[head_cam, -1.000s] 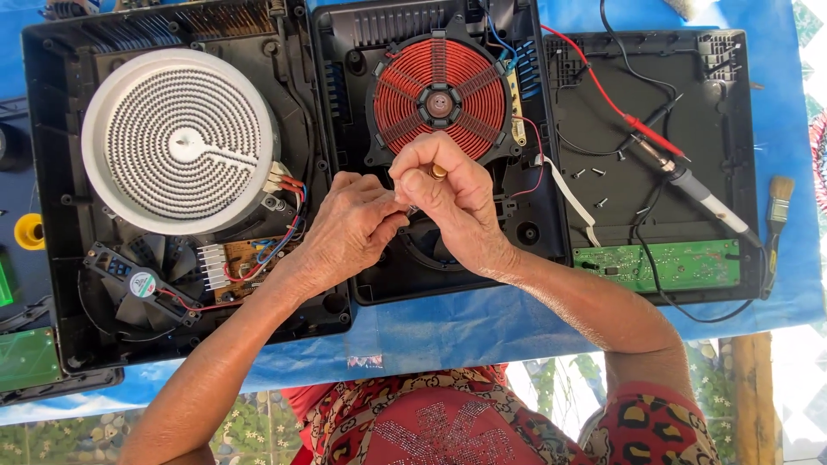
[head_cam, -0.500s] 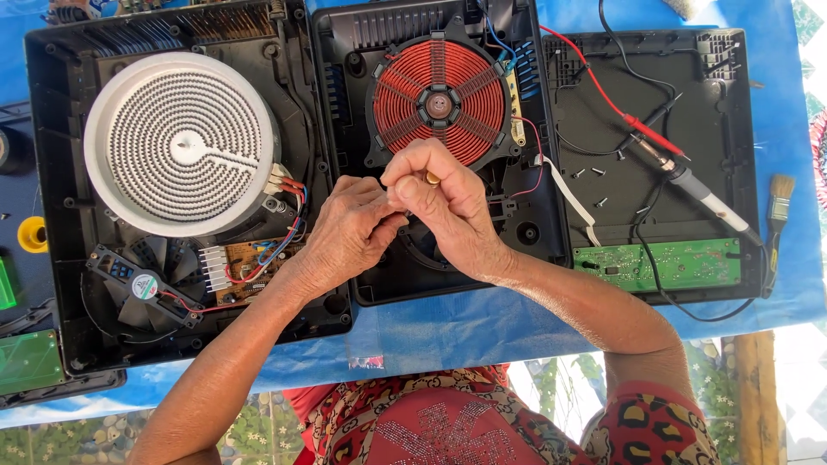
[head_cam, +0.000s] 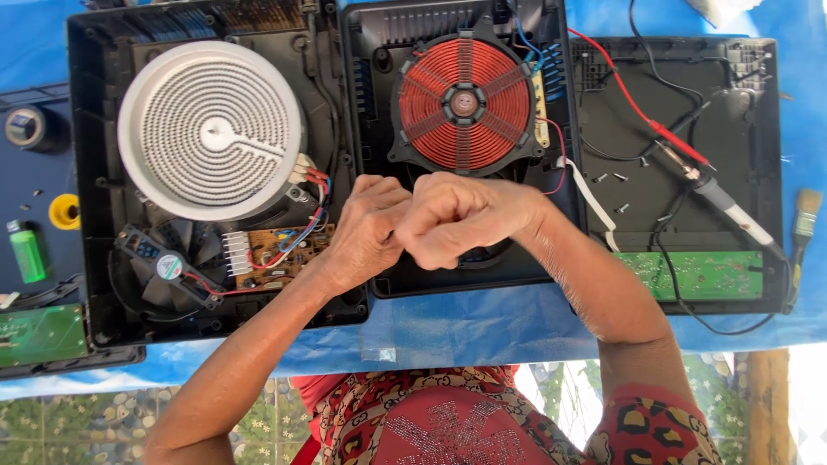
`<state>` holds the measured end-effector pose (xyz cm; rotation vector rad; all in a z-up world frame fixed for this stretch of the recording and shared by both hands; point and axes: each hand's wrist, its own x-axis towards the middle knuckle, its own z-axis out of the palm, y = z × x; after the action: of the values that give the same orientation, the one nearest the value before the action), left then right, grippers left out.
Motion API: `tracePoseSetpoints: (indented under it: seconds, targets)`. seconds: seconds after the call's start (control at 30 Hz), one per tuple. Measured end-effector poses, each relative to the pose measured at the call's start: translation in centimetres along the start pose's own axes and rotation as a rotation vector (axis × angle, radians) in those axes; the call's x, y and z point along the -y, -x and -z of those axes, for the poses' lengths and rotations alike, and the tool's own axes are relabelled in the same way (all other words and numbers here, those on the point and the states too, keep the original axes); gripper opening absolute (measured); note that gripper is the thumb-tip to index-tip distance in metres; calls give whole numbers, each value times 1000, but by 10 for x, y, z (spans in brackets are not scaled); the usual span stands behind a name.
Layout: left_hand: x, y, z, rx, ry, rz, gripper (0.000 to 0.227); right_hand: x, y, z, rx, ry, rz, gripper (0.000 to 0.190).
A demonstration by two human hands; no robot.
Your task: Repairing an induction cooker by connecting internal wiring and fastening components with a screwdriver.
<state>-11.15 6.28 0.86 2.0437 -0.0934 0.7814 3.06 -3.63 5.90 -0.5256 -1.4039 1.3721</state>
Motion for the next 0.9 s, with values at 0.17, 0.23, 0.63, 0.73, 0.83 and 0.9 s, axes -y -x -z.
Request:
tracePoseSetpoints:
  seconds: [0.17,0.23,0.63,0.73,0.83,0.9]
  targets:
    - [23,6,2,-7,-210,-140,33,-12,5,6,-286,276,81,28]
    - [32,11,1,23,-291,-194,38,-7,8,-8,-441,440,91,30]
    - [32,19,-6,-59,-302,-222,27,-10,31,-56,-865,1082,105,36]
    - [20,22,0,57,-329,-61,11,-4,28,-66,-916,1208,-121,42]
    - [20,24,0,41,-351,-68,14,5,25,-64,-850,1200,-134,39]
    - [20,26,-1,87,-397,-60,18,15,24,-62,-758,1190,-200,36]
